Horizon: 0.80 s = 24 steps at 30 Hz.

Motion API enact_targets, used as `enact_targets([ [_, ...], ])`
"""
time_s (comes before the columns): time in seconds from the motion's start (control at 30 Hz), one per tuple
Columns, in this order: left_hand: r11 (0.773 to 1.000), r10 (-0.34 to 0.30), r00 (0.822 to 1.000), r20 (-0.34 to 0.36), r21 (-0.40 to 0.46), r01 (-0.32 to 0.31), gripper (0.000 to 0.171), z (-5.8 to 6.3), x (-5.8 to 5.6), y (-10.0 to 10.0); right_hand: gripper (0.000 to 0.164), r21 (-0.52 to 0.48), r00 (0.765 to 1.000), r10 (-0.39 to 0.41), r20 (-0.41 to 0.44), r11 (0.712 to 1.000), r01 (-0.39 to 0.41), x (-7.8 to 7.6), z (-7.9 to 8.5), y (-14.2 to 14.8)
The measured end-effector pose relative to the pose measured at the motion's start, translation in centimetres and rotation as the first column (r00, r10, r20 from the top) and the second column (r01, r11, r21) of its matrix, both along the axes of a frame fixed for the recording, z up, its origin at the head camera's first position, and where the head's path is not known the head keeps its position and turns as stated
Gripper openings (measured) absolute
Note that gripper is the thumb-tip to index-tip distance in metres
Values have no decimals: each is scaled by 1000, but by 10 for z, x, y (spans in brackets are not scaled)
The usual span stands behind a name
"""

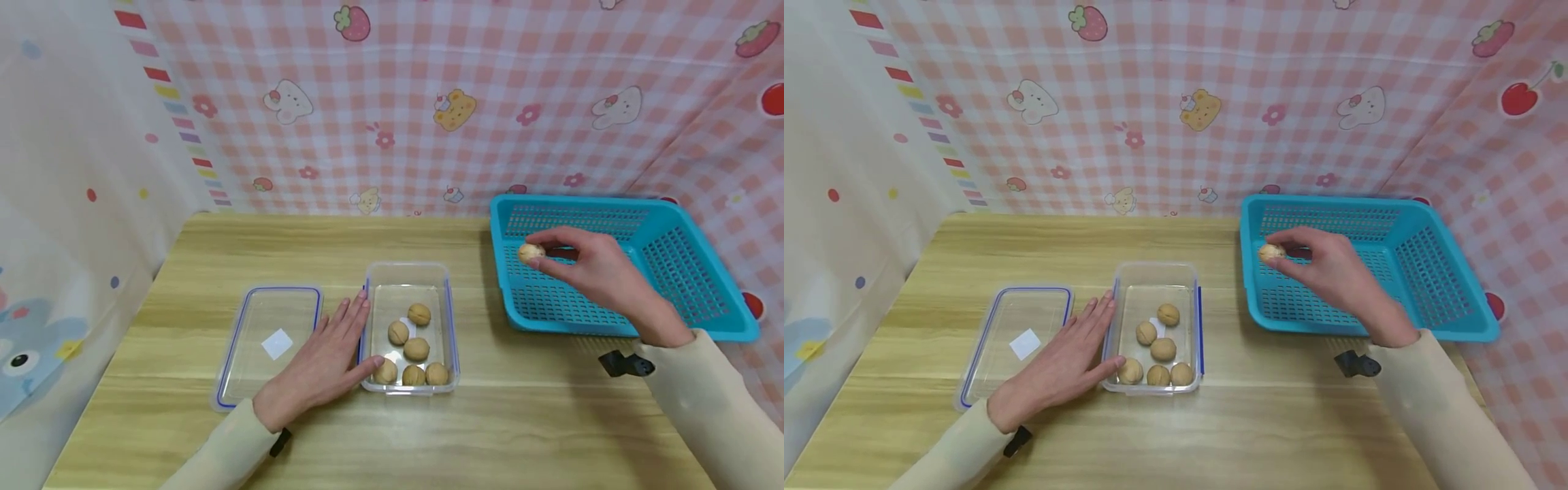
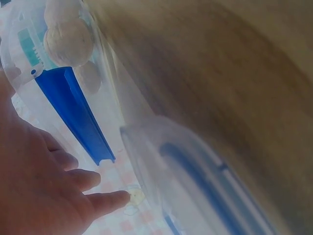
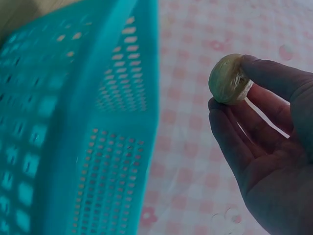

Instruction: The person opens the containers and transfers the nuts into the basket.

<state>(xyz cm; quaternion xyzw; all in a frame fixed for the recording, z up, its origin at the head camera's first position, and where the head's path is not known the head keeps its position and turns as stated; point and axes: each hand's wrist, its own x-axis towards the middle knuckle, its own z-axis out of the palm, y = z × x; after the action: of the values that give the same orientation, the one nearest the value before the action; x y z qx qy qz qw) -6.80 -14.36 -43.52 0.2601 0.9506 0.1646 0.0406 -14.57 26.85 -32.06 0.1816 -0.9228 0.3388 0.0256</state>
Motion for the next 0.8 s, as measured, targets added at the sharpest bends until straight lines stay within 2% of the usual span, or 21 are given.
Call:
enact_targets([
  [0.3,1000,10,1000,6,3,-10,91,0,1,0,36,115,991,20,136,993,-36,-14,-21,18],
  [0.6,1000,12,1000,17,3,-12,91,-1,2,0,36,132,972,45,230,988,-77,-25,-46,28],
  [0.8,1000,13,1000,18,5,-13,92,0,1,0,32,162,965,70,253,980,-114,-30,-59,29],
])
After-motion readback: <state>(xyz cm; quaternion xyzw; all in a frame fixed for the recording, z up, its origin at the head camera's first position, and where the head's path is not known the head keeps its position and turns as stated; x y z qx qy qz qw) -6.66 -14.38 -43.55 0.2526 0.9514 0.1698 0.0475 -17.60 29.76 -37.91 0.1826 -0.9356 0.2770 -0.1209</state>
